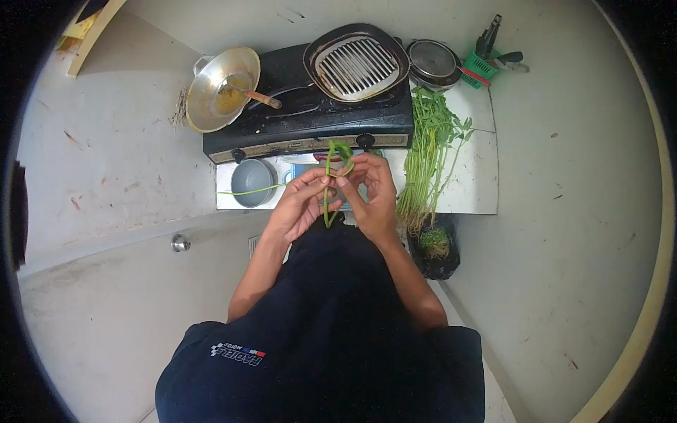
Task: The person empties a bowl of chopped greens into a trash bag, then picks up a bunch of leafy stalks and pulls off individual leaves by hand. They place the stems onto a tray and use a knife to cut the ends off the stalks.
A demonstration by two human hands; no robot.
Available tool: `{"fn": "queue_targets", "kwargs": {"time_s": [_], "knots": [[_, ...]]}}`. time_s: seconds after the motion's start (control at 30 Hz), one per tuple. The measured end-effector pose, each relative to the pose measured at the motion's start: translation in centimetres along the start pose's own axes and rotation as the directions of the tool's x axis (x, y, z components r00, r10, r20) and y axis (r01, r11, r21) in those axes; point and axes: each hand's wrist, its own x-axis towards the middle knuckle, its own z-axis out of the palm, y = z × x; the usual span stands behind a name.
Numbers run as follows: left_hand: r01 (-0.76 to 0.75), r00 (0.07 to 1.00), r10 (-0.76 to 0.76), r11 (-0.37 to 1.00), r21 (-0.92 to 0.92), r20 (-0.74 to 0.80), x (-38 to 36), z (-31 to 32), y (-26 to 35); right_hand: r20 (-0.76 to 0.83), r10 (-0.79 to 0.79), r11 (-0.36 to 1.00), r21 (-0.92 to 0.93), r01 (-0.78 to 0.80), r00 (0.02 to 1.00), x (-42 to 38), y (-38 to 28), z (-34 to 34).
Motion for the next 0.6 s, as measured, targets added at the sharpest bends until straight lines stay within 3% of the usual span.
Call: {"fn": "queue_targets", "kwargs": {"time_s": [0.13,0.23,0.33,0.6], "knots": [[-0.064,0.998,0.063,0.995,-0.079,-0.024,-0.2,0.7,0.6,-0.055,-0.056,0.998,0.023,0.057,0.997,-0.1,-0.5,0.8],[-0.131,0.990,0.129,0.991,-0.041,-0.051,-0.2,0.7,0.4,-0.043,-0.065,0.983,-0.177,0.057,0.997,-0.1,-0.3,0.3],[-0.188,0.980,0.191,0.981,0.040,-0.063,-0.4,0.9,0.3,0.058,-0.129,0.876,-0.462,0.141,0.990,0.4,-1.4,-0.4],[-0.193,0.978,0.201,0.972,0.135,-0.048,-0.4,0.5,0.1,0.196,-0.165,0.806,-0.539,0.246,0.967,0.9,-2.8,-0.1]]}}
